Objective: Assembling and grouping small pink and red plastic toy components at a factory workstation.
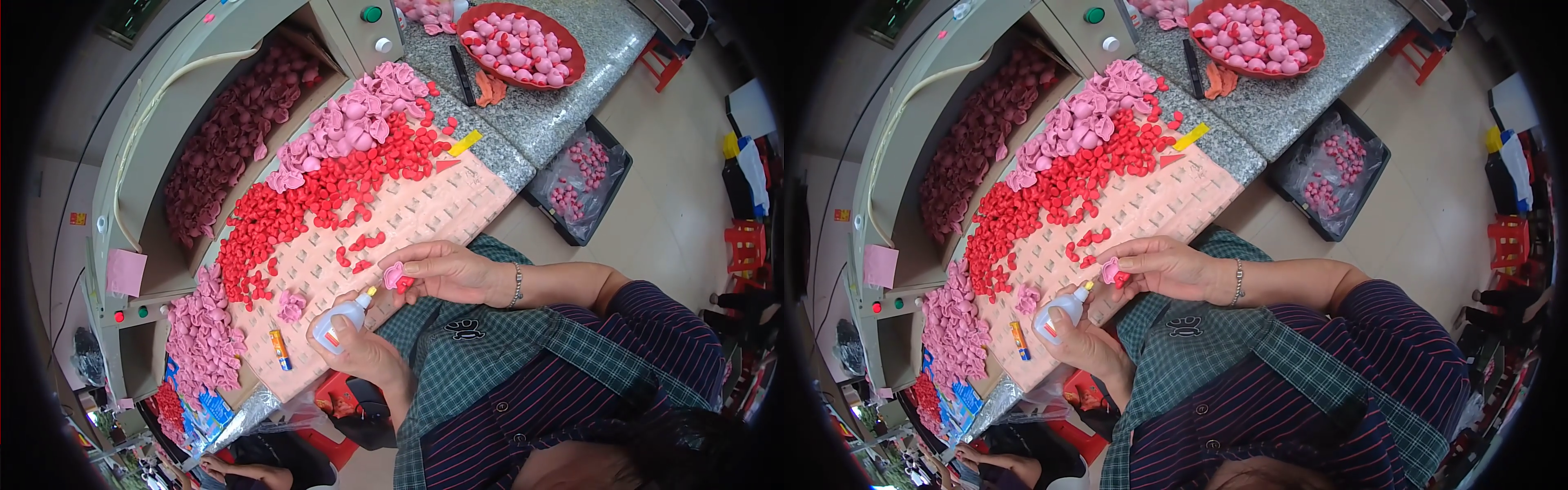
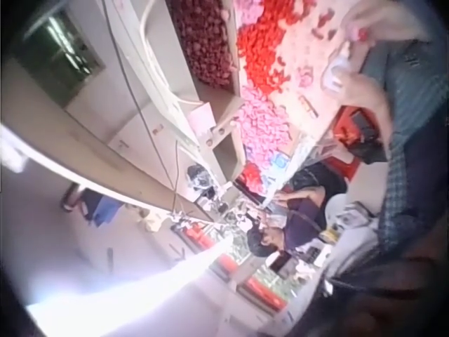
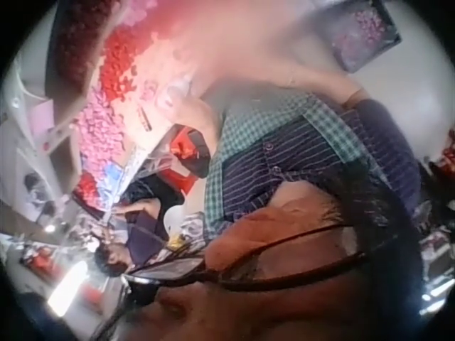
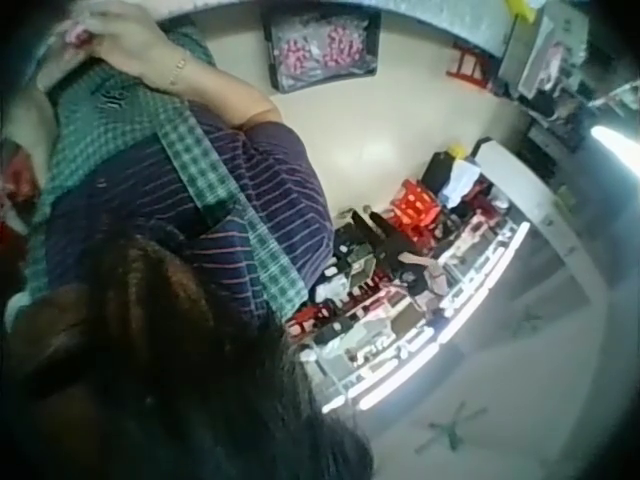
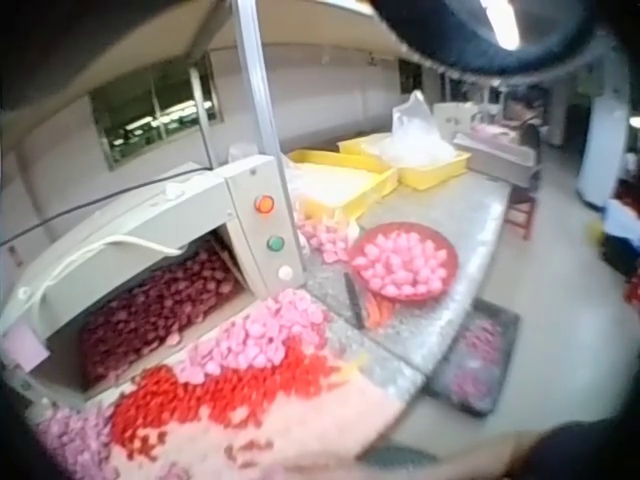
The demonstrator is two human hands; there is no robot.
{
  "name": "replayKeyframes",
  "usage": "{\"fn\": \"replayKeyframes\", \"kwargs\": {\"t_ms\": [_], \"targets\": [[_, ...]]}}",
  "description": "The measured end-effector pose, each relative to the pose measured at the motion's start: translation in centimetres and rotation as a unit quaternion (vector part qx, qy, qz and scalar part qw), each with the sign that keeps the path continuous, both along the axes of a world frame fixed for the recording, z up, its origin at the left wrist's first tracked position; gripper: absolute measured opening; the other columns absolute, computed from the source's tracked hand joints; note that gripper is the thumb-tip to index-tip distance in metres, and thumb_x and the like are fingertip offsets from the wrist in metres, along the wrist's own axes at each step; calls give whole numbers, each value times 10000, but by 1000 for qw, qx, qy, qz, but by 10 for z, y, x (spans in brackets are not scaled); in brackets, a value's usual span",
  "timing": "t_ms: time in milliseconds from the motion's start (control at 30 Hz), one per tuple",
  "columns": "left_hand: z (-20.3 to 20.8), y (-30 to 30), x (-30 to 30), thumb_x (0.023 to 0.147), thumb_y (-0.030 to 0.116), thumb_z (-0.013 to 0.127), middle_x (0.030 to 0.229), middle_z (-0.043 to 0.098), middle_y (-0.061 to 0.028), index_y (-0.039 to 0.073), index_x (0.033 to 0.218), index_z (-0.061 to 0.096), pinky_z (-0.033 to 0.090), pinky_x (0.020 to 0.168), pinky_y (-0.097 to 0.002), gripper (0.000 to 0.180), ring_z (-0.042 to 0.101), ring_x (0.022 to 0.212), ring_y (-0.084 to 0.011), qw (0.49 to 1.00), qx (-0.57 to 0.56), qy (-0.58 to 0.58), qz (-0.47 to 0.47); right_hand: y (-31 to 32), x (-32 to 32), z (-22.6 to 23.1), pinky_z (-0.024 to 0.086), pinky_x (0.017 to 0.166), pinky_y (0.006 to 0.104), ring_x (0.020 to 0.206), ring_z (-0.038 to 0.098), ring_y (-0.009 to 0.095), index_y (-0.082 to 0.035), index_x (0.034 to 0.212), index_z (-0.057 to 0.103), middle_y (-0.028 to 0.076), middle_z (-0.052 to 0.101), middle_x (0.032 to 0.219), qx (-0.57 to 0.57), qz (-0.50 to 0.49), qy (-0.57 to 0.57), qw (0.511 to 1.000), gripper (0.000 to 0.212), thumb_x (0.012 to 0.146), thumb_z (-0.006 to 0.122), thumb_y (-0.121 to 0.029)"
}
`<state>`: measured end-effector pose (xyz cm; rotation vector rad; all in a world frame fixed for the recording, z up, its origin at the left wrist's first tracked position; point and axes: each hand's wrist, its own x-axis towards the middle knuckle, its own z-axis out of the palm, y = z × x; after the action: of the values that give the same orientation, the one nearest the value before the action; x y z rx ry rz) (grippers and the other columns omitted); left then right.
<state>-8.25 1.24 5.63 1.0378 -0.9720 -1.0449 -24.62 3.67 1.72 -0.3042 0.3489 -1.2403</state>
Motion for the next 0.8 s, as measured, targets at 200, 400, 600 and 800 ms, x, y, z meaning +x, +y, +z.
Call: {"fn": "replayKeyframes", "kwargs": {"t_ms": [200, 400, 600, 800], "targets": [[-3, -1, 2, 955, 221, 623, 982, 621, -245, -33, 1098, 437, 571, 806, -402, 346, 643, 887, -288, 1000, -12, 2, 4, 0, 1, -5, 550, 881, 351, 1051, 669, 236, 27, 1396, 496, 149, 641, 1218, -8, -1, -12, 1000, 422, 1013, 555, -142], [-4, 0, 1, 950, 225, 629, 995, 618, -258, -36, 1103, 438, 565, 830, -407, 358, 640, 910, -295, 1000, -17, 1, 3, 1, 1, -6, 544, 906, 358, 1033, 676, 236, 28, 1400, 491, 152, 638, 1218, -11, 15, -8, 1000, 413, 1019, 540, -127], [-1, 1, 1, 948, 224, 633, 1000, 619, -263, -34, 1102, 438, 556, 846, -410, 358, 638, 914, -298, 1000, -17, -9, 8, 1, -1, -6, 542, 914, 360, 1031, 678, 239, 24, 1409, 479, 153, 635, 1221, -16, 8, -18, 1000, 424, 1018, 543, -128], [2, 2, 0, 949, 231, 639, 992, 620, -264, -33, 1095, 433, 551, 850, -410, 366, 636, 912, -294, 999, -29, -22, 13, 2, 1, -3, 542, 919, 360, 1042, 677, 234, 14, 1413, 479, 149, 636, 1216, -6, -2, -8, 1000, 430, 1012, 555, -120]]}}
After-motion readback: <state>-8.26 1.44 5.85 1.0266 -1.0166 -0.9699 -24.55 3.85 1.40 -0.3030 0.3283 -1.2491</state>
